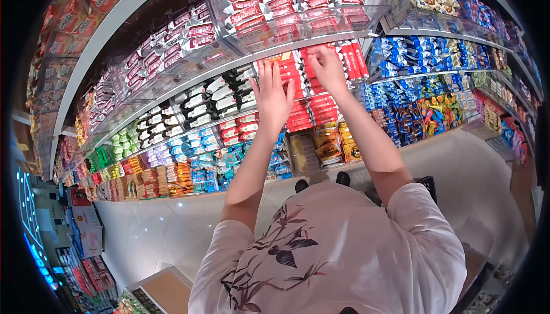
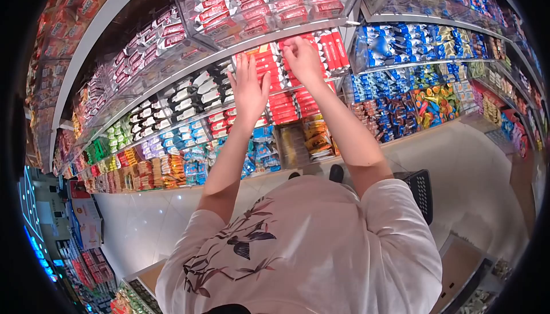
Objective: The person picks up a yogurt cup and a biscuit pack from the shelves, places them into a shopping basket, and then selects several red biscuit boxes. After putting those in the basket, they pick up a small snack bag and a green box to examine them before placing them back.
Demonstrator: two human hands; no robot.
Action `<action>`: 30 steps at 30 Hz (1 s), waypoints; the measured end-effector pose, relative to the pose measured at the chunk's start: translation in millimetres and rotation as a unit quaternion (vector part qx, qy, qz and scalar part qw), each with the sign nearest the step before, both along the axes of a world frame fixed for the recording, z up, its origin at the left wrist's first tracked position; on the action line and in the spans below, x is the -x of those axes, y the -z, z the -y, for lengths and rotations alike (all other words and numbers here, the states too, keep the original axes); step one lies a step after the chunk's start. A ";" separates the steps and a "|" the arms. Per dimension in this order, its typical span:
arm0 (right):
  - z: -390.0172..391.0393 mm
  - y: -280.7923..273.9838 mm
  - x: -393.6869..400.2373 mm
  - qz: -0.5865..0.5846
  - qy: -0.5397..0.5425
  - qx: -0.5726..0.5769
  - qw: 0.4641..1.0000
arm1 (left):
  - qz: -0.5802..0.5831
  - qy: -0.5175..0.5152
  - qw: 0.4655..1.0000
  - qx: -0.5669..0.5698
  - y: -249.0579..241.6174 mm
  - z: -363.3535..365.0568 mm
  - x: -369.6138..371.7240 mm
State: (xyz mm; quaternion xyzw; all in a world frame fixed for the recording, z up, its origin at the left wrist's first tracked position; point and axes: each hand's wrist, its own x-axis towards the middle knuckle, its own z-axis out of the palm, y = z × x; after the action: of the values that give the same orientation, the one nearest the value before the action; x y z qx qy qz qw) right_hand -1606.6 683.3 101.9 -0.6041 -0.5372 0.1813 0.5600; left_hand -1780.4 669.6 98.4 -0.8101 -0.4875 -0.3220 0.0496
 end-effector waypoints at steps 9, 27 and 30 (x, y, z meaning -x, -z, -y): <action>230.7 84.1 -22.3 -0.083 0.079 0.220 0.969 | 0.138 0.364 0.856 0.339 88.7 155.8 -36.5; 388.2 121.6 -30.5 0.208 -0.107 0.174 0.956 | 0.399 0.124 -0.003 0.909 146.2 296.6 -153.1; 455.0 123.8 -101.5 0.169 -0.005 0.282 0.944 | 0.432 0.087 0.121 0.889 106.8 376.9 -192.9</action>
State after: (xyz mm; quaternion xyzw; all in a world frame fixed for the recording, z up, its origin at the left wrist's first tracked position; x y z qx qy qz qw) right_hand -1505.1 228.3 -21.9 -0.7566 -0.5534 0.2234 0.2672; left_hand -1587.5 292.7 -8.4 -0.0454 -0.2962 0.0403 -0.9532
